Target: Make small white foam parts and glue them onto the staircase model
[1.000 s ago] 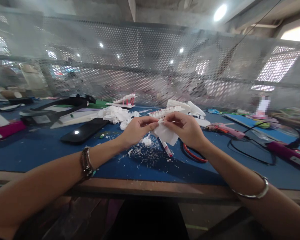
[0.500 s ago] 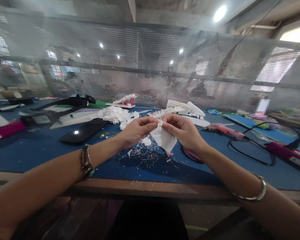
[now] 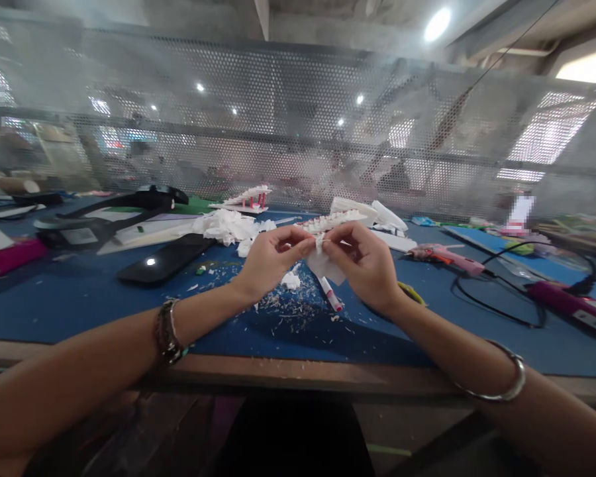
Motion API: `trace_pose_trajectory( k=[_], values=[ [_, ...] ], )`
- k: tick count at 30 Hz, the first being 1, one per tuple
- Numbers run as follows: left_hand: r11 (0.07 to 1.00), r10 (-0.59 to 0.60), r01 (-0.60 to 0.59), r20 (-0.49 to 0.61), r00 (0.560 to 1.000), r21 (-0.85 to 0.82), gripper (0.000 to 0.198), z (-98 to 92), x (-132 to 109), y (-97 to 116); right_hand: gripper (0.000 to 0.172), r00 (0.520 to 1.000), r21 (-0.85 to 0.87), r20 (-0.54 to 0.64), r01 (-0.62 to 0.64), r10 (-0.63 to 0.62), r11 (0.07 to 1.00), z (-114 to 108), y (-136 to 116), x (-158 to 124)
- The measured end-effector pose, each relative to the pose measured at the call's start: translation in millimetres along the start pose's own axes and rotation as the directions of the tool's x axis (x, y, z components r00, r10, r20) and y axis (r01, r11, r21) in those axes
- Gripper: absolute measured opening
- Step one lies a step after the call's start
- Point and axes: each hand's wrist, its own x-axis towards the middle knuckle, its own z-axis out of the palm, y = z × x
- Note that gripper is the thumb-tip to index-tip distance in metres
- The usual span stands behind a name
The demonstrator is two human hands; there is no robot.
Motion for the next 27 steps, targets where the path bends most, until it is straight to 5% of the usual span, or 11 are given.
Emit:
trace_pose_trajectory(
  k=[9,17,27],
  values=[
    [0.993,0.097,-0.101,0.056,0.994,0.064,0.011,1.8,-5.0,1.7,0.004,0.994,-0.097,-0.017,0.107,-0.110,0.989,-0.6,1.6,-2.1],
    [0.957,0.252,-0.254,0.030,0.967,0.139,0.007,1.3,-2.5,-3.7,0.008,1.000,0.106,-0.009,0.023,-0.023,0.994,1.2,-0.4,-1.9],
    [0.932,0.274,-0.284,0.072,0.959,0.225,0.008,-2.6,-1.4,-2.2,0.011,1.000,0.172,-0.015,-0.021,0.024,0.985,2.4,-0.9,-1.3]
  ],
)
